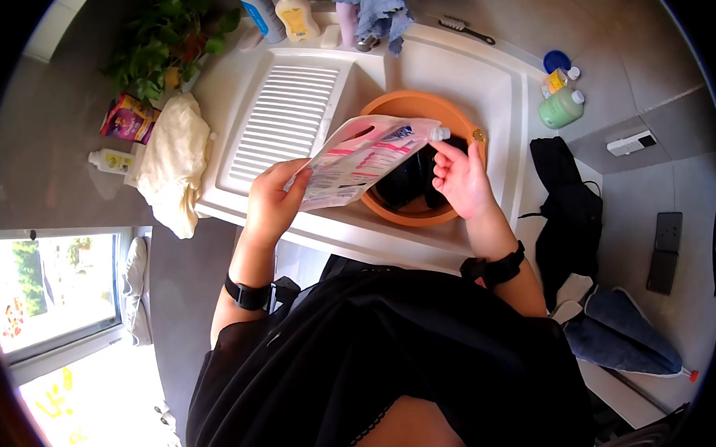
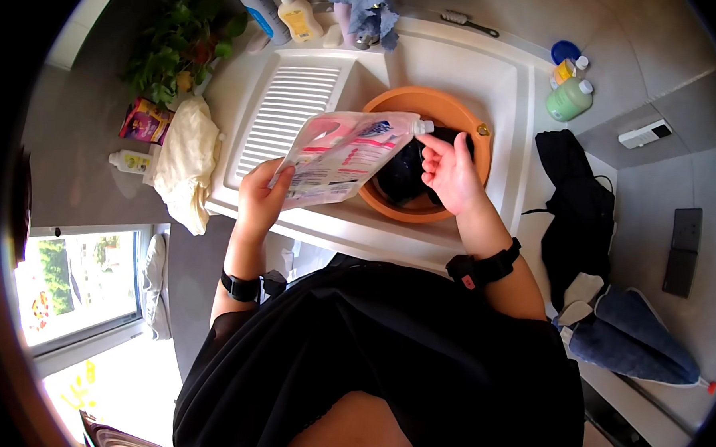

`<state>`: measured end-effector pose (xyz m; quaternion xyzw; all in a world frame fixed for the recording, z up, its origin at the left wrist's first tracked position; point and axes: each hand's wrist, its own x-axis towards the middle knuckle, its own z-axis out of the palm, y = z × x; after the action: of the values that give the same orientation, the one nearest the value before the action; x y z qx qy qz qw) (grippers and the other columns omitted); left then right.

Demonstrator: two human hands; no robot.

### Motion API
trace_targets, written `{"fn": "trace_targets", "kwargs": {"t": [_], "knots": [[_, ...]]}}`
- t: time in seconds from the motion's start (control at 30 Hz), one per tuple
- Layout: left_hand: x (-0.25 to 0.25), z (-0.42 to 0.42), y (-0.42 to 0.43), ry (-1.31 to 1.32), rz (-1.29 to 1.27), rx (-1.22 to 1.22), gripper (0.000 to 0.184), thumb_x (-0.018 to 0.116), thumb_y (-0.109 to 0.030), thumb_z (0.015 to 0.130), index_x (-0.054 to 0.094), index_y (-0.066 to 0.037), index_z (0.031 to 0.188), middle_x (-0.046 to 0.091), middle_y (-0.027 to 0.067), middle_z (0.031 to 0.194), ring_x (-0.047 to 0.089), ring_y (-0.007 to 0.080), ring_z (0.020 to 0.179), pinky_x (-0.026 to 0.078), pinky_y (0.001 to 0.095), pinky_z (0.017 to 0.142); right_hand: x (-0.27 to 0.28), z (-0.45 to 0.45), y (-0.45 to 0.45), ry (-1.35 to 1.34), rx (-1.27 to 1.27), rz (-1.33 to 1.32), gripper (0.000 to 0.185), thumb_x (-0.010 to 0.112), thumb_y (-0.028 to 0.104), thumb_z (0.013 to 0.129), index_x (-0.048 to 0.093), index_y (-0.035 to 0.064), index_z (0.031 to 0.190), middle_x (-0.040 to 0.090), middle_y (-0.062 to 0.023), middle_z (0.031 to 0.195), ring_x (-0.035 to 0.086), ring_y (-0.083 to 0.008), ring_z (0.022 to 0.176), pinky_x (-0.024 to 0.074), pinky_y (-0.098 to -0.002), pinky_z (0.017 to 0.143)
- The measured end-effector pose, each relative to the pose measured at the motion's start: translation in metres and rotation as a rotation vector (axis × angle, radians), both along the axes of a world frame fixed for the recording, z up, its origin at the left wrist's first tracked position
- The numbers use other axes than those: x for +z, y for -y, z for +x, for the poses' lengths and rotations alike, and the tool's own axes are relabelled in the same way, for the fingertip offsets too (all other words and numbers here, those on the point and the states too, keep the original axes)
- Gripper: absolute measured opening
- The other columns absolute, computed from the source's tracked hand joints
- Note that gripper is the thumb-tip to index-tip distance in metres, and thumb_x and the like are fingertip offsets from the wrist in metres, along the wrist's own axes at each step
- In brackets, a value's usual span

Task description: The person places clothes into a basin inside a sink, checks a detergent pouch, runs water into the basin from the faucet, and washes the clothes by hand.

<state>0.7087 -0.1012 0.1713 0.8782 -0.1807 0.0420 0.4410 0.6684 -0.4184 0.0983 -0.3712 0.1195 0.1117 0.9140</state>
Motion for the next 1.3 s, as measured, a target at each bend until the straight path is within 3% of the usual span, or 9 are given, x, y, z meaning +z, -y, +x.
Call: {"fn": "trace_targets", "kwargs": {"t": [0.17,0.3,0.33,0.47,0.57,0.7,0.83,1.2,1.3], "knots": [[-0.007,-0.005,0.001,-0.046,0.013,0.009,0.015,0.063,-0.012,0.085,0.067,-0.004,0.098,0.067,0.0150,0.088,0.065,0.0279,0.081,0.050,0.0322,0.072,0.021,0.012,-0.001,0.046,-0.038,0.109,0.070,0.035,0.064,0.090,0.054,0.0035,0.119,0.045,0.0056,0.079,0.040,-0.0087,0.072,0.0352,-0.0234,0.067],[-0.024,-0.008,0.002,-0.057,-0.020,0.012,0.016,0.063,-0.013,0.085,0.067,-0.004,0.098,0.067,0.0160,0.087,0.065,0.0298,0.079,0.051,0.0339,0.070,0.003,0.015,-0.002,0.032,-0.074,0.088,0.052,0.048,0.048,0.093,0.053,0.0062,0.123,0.050,0.0060,0.081,0.046,-0.0072,0.076,0.0372,-0.0239,0.070],[-0.025,-0.009,0.002,-0.052,-0.029,0.000,0.016,0.063,-0.013,0.085,0.067,-0.005,0.098,0.066,0.0161,0.087,0.065,0.0305,0.079,0.051,0.0342,0.070,-0.003,0.016,-0.001,0.034,-0.092,0.100,0.043,0.053,0.036,0.093,0.054,0.0076,0.125,0.053,0.0058,0.084,0.049,-0.0058,0.078,0.0388,-0.0246,0.070],[-0.033,-0.003,-0.001,-0.044,-0.040,-0.017,0.017,0.063,-0.012,0.085,0.067,-0.005,0.099,0.067,0.0156,0.087,0.065,0.0306,0.079,0.051,0.0338,0.070,-0.003,0.021,-0.005,0.082,-0.136,0.065,0.035,0.055,0.030,0.093,0.058,0.0088,0.120,0.054,0.0055,0.084,0.049,-0.0048,0.077,0.0408,-0.0251,0.072],[-0.037,0.004,-0.003,-0.103,-0.092,-0.041,0.017,0.062,-0.012,0.085,0.066,-0.005,0.100,0.067,0.0152,0.088,0.065,0.0300,0.080,0.051,0.0336,0.070,0.007,0.026,-0.010,0.097,-0.198,0.018,0.035,0.057,0.030,0.092,0.057,0.0085,0.120,0.057,0.0049,0.091,0.051,-0.0049,0.082,0.0413,-0.0248,0.072],[-0.047,0.015,-0.005,-0.108,-0.207,-0.098,0.018,0.063,-0.009,0.085,0.066,-0.004,0.101,0.066,0.0135,0.084,0.064,0.0210,0.075,0.049,0.0292,0.067,0.017,0.036,-0.017,0.072,-0.325,-0.096,0.034,0.058,0.026,0.092,0.056,0.0088,0.121,0.060,-0.0008,0.112,0.055,-0.0102,0.099,0.0437,-0.0302,0.088],[-0.042,0.027,-0.014,-0.046,-0.108,-0.171,0.023,0.059,-0.009,0.084,0.065,-0.010,0.106,0.066,0.0130,0.091,0.064,0.0304,0.078,0.051,0.0350,0.069,0.017,0.039,-0.023,0.034,-0.385,-0.169,0.036,0.057,0.022,0.092,0.052,0.0085,0.125,0.057,-0.0045,0.117,0.054,-0.0161,0.109,0.0405,-0.0342,0.097],[-0.068,0.073,-0.058,0.037,-0.210,-0.016,0.018,0.062,-0.014,0.085,0.065,-0.007,0.101,0.065,0.0160,0.087,0.064,0.0311,0.076,0.051,0.0352,0.066,0.042,0.034,-0.022,0.145,-0.622,-0.124,0.043,0.054,0.025,0.093,0.046,0.0069,0.132,0.053,-0.0005,0.118,0.049,-0.0144,0.114,0.0339,-0.0361,0.106],[-0.109,0.109,-0.085,-0.143,-0.444,0.087,0.019,0.057,-0.011,0.090,0.057,-0.006,0.109,0.064,0.0082,0.089,0.062,0.0170,0.082,0.049,0.0298,0.075,0.035,0.022,-0.015,0.108,-0.642,-0.097,0.042,0.055,0.026,0.093,0.047,0.0073,0.130,0.054,-0.0005,0.114,0.050,-0.0139,0.112,0.0348,-0.0352,0.105]]}}
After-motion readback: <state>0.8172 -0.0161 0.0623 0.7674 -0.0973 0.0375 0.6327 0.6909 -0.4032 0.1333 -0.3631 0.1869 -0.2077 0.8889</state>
